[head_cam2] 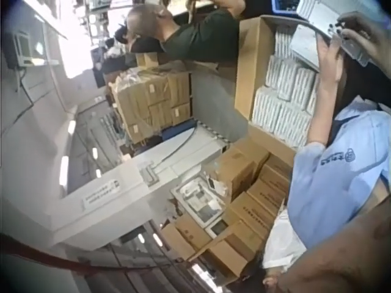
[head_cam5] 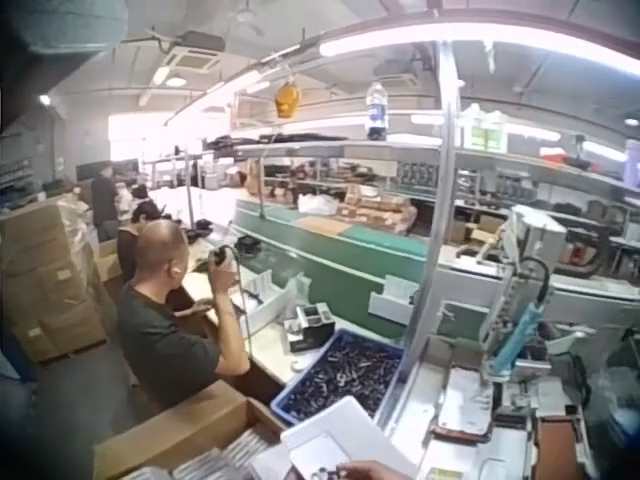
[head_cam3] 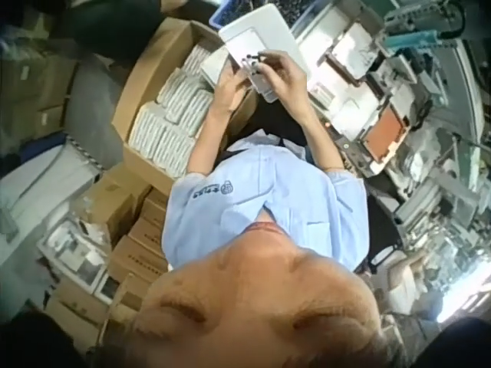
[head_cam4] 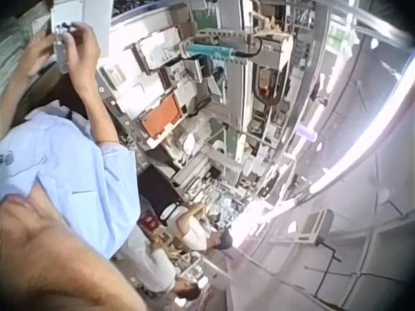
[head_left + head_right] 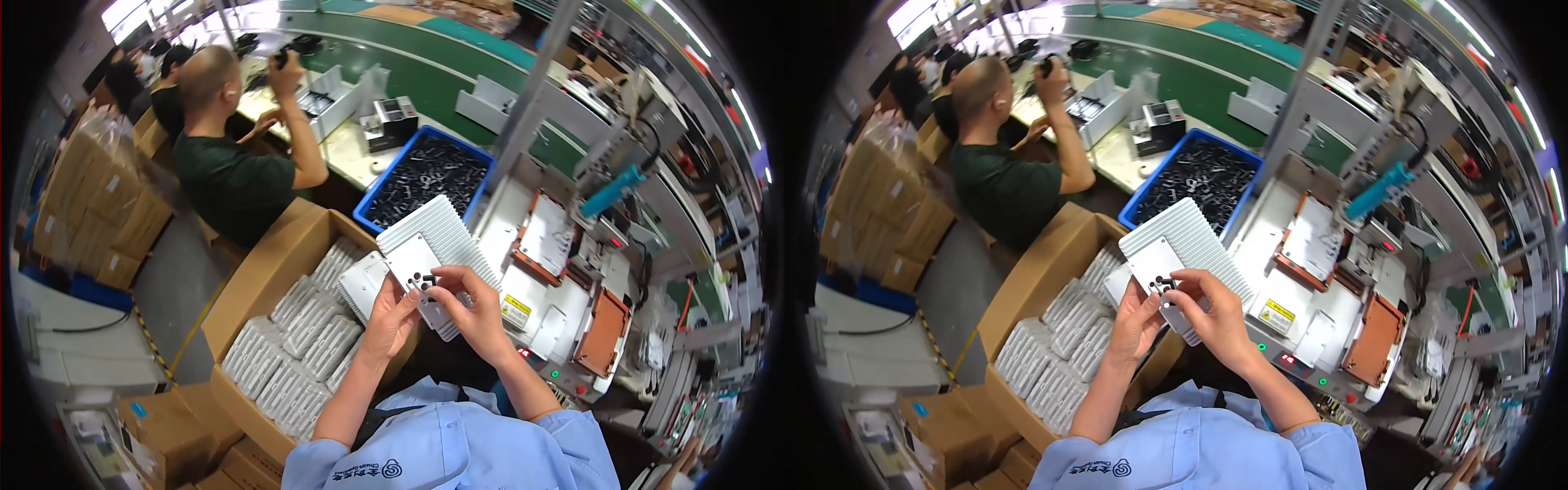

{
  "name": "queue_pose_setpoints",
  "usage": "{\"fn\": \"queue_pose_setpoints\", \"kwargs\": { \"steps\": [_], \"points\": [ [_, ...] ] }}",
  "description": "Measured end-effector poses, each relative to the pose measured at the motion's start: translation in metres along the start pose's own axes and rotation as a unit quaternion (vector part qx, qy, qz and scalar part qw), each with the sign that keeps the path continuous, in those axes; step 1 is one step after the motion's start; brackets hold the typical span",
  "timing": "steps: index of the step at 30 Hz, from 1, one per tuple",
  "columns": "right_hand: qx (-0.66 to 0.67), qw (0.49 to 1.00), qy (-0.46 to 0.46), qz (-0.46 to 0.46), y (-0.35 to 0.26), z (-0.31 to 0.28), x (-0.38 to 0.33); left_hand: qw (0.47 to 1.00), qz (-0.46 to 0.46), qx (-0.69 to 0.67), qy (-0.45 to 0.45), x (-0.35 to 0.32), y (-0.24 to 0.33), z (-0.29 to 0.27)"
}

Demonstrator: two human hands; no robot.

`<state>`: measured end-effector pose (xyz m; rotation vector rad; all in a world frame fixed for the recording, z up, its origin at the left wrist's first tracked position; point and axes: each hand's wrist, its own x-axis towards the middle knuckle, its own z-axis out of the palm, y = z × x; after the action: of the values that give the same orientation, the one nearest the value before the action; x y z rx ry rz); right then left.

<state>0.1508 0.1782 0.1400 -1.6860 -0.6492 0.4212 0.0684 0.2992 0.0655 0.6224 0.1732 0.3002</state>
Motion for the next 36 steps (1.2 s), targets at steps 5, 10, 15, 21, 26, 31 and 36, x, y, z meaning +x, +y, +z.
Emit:
{"fn": "queue_pose_setpoints", "kwargs": {
  "steps": [5,10,15,21,26,31,36],
  "points": [
    [-0.133,0.980,0.084,-0.124,0.010,-0.032,-0.034,0.997,-0.035,0.046,-0.058,-0.004,-0.030,0.039],
    [-0.201,0.945,0.188,-0.176,0.012,-0.059,-0.069,0.990,-0.048,0.066,-0.115,-0.012,-0.059,0.080],
    [-0.270,0.902,0.270,-0.199,0.023,-0.082,-0.103,0.981,-0.044,0.084,-0.171,-0.025,-0.094,0.105],
    [-0.410,0.841,0.297,-0.191,0.051,-0.091,-0.143,0.988,-0.057,0.095,-0.112,-0.035,-0.125,0.140],
    [-0.374,0.877,0.268,-0.141,0.068,-0.107,-0.164,0.986,-0.113,0.095,-0.079,-0.035,-0.150,0.146],
    [-0.367,0.879,0.257,-0.160,0.085,-0.119,-0.191,0.979,-0.182,0.049,-0.076,-0.026,-0.173,0.133],
    [-0.405,0.853,0.310,-0.109,0.090,-0.110,-0.215,0.963,-0.245,0.107,-0.031,-0.023,-0.195,0.108]
  ]
}}
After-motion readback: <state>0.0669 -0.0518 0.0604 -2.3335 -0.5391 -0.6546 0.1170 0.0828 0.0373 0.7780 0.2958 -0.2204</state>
